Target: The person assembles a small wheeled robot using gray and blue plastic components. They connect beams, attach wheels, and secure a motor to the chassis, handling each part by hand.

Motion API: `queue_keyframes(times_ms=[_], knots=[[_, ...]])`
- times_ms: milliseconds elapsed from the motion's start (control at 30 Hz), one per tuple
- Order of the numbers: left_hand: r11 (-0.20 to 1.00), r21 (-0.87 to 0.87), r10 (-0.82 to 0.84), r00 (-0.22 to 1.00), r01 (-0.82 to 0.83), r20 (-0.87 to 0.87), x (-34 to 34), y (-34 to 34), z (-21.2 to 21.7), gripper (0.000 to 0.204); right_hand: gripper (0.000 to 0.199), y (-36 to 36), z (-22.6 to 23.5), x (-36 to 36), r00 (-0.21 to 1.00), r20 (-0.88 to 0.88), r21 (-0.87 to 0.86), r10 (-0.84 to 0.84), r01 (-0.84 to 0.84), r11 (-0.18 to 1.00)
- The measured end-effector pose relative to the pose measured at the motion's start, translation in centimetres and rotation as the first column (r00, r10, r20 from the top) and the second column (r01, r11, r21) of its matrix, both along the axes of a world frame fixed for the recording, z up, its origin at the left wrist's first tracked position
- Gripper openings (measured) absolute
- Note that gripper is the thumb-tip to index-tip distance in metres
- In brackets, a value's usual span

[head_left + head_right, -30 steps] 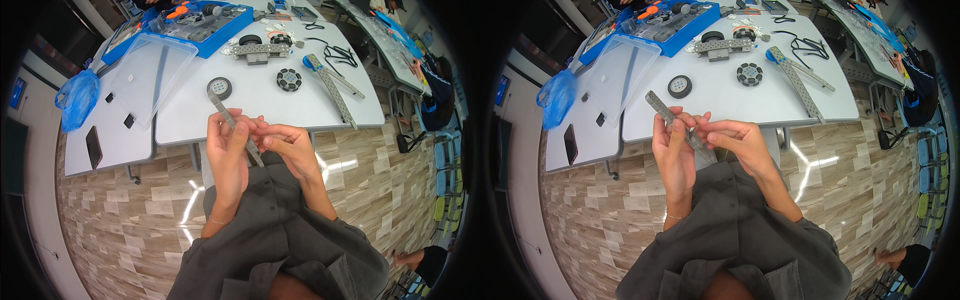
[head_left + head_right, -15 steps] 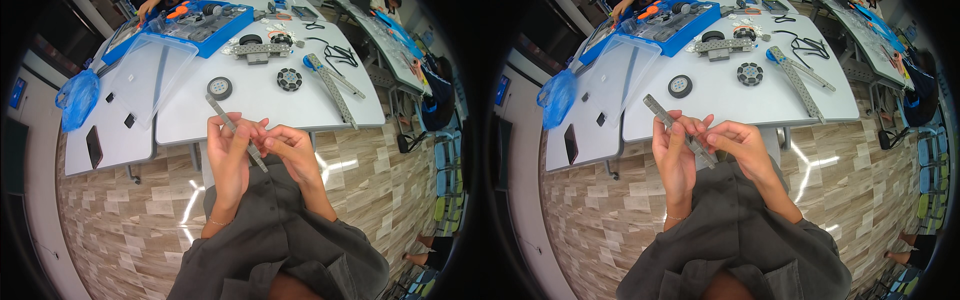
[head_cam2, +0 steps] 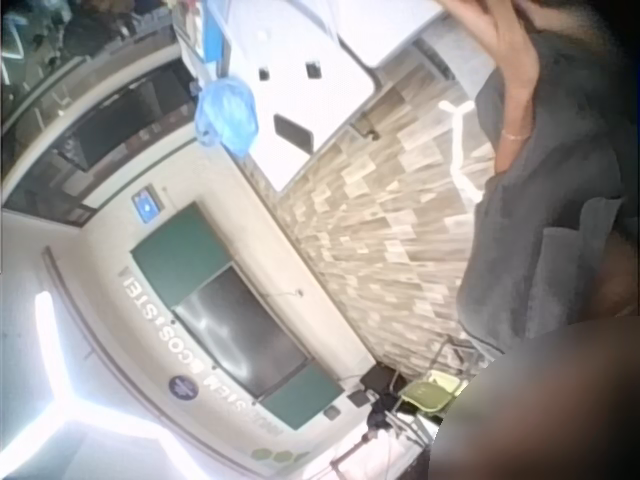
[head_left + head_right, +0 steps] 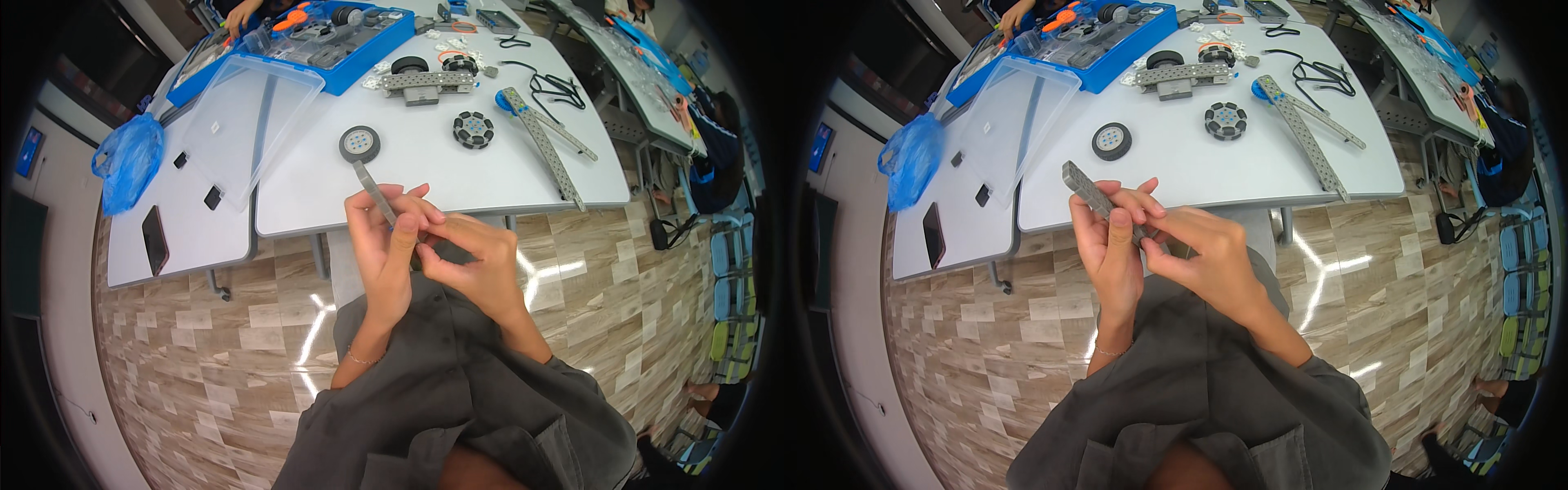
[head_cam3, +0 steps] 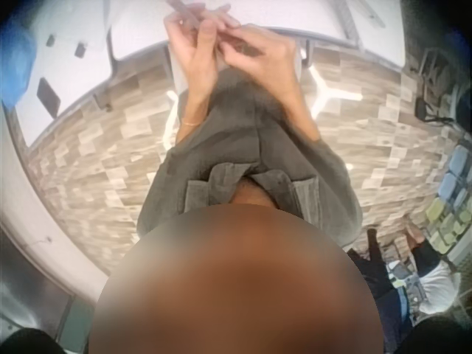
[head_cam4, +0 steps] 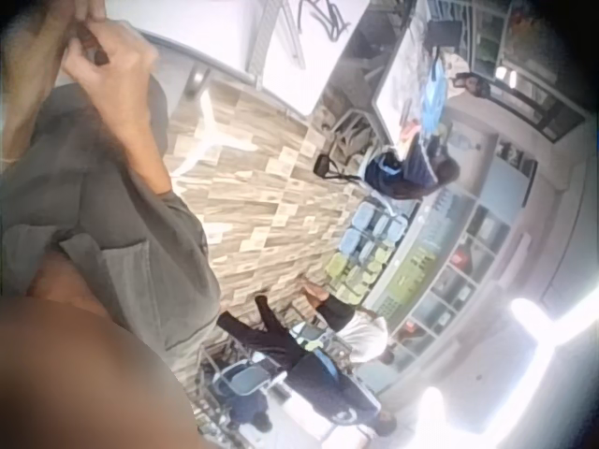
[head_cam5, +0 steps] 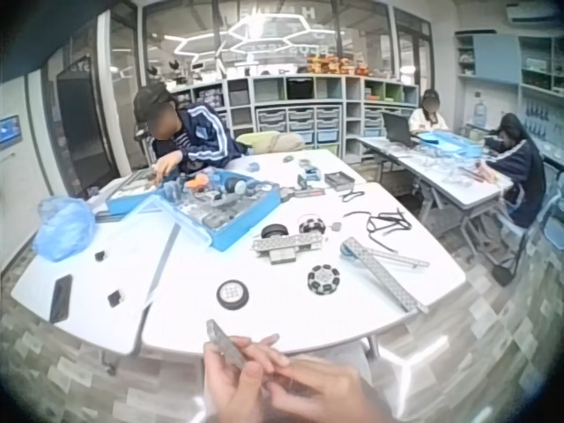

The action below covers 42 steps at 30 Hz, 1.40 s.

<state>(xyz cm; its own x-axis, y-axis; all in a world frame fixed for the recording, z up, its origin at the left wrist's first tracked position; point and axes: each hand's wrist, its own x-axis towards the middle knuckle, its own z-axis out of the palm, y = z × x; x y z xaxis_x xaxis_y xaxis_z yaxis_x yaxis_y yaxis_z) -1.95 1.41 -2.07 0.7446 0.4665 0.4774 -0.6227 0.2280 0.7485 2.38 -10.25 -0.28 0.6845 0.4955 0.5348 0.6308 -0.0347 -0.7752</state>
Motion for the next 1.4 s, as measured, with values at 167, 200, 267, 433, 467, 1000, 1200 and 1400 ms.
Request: queue_keyframes(times_ms=[167,200,267,433,467,1000,1200,1400], knots=[[0.992,0.127,0.016,0.999,-0.021,0.040,0.3,0.2,-0.9,0.039,0.029,-0.1,0.2,0.6,0.995,0.099,-0.053,0.011,-0.005,0.999],[0.990,0.142,0.009,0.999,-0.015,0.042,0.4,0.3,-1.0,0.041,0.029,0.0,0.1,0.6,0.990,0.139,-0.060,0.019,-0.010,0.998],[0.989,0.151,-0.003,0.998,-0.006,0.060,0.5,0.4,-1.2,0.041,0.030,0.2,0.1,0.7,0.978,0.206,-0.050,0.014,-0.004,0.999],[0.994,0.109,-0.018,0.992,0.005,0.122,0.8,0.5,-1.4,0.039,0.032,0.9,-0.3,0.4,0.935,0.350,0.028,-0.061,0.054,0.998],[0.995,0.102,0.001,0.993,-0.014,0.120,0.8,0.4,-1.4,0.039,0.032,1.0,-0.4,0.3,0.925,0.372,0.023,-0.077,0.073,0.997],[0.971,-0.235,-0.044,0.999,0.039,-0.019,1.1,0.2,-1.6,0.029,0.039,0.2,-1.7,1.6,0.967,0.243,-0.080,0.075,-0.057,0.995],[0.984,-0.178,-0.010,0.991,-0.014,-0.133,0.8,0.0,-1.4,0.029,0.039,0.8,-2.0,1.4,0.970,0.236,-0.040,0.055,-0.047,0.998],[0.996,-0.091,-0.023,0.977,0.004,-0.212,0.6,0.4,-1.4,0.029,0.037,0.7,-2.2,1.3,0.996,0.070,-0.050,0.050,-0.046,0.998]])
